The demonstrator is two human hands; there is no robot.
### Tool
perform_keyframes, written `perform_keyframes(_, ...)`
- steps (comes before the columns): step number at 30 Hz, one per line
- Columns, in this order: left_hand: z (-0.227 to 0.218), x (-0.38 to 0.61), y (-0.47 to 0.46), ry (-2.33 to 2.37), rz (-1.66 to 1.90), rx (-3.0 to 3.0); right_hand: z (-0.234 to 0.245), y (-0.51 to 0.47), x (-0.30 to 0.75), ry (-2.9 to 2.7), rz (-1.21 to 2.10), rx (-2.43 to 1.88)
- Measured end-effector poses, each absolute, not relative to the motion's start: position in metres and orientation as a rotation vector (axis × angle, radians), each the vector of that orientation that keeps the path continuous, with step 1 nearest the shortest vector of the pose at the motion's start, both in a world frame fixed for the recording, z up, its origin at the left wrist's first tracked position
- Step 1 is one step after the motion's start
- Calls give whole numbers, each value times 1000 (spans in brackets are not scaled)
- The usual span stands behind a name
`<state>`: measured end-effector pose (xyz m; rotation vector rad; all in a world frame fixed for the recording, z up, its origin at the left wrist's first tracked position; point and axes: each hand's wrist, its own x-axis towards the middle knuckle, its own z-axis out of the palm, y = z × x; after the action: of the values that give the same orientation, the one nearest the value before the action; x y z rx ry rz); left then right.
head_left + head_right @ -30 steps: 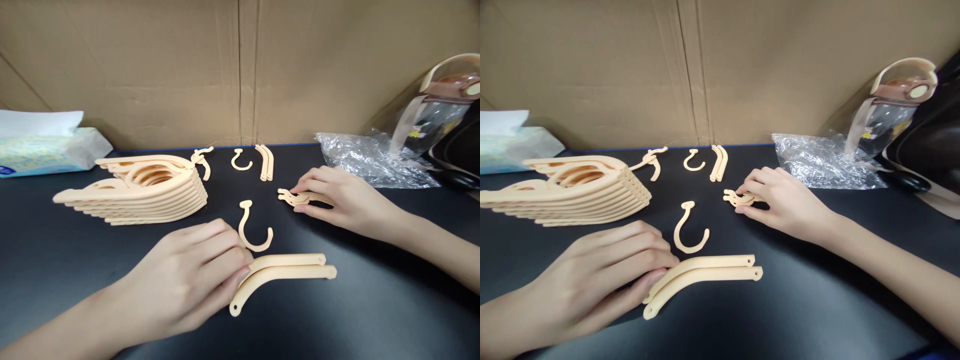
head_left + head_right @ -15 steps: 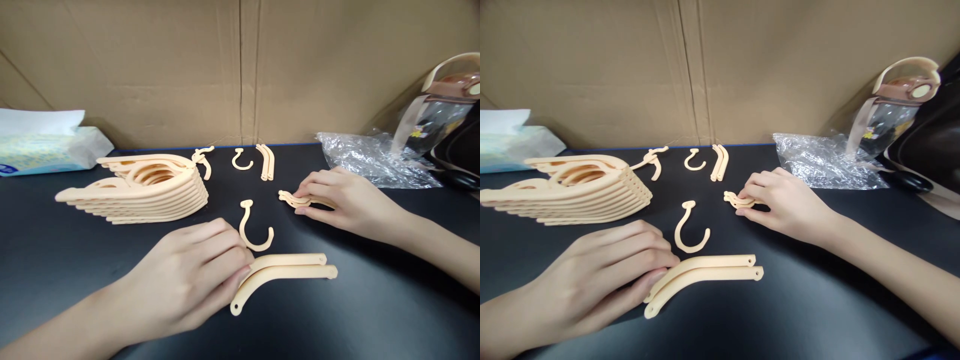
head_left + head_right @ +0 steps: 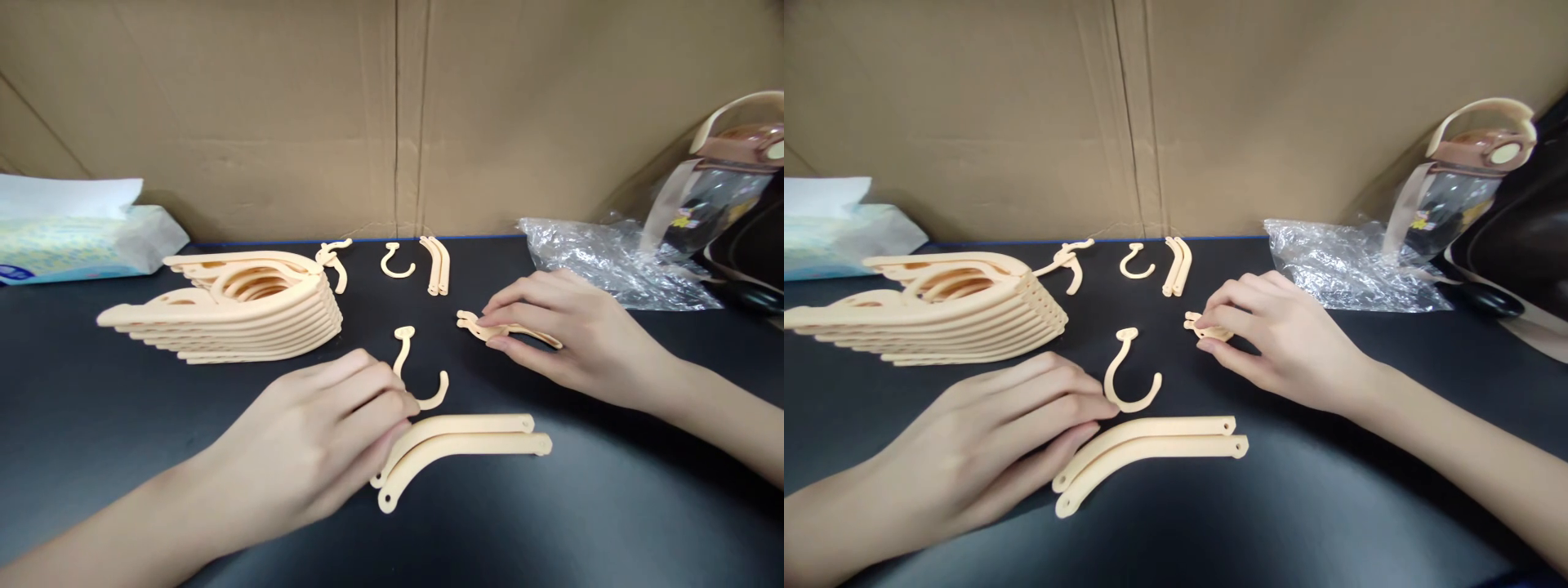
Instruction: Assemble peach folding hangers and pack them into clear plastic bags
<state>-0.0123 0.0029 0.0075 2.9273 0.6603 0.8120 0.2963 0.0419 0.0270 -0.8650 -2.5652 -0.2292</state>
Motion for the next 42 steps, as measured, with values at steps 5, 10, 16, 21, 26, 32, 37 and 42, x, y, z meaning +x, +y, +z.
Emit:
perform_keyframes(5, -4, -13, 7, 896, 869, 3001, 28, 38, 294, -2595, -245, -732)
perform_keyframes(10, -5, -16, 8, 904, 827, 3034, 31, 38, 294, -2560, -298, -717)
perform_keyframes(16, 3, -14, 5, 789, 788, 3258, 35, 38, 296, -2441, -375, -835)
perform_keyframes(21, 6, -11, 4, 753, 789, 3471, 34, 38, 296, -2449, -348, -834)
perform_keyframes(26, 10, -10, 3, 691, 734, 3540, 32, 38, 293, -2446, -343, -815)
perform_keyframes(32, 12, -12, 1, 644, 766, 3507, 28, 35, 289, -2477, -335, -633)
perform_keyframes(37, 13, -13, 1, 649, 825, 3468, 28, 18, 278, -2569, -253, -420)
perform_keyframes(42, 13, -13, 4, 667, 862, 3416, 29, 0, 264, -2625, 26, -250)
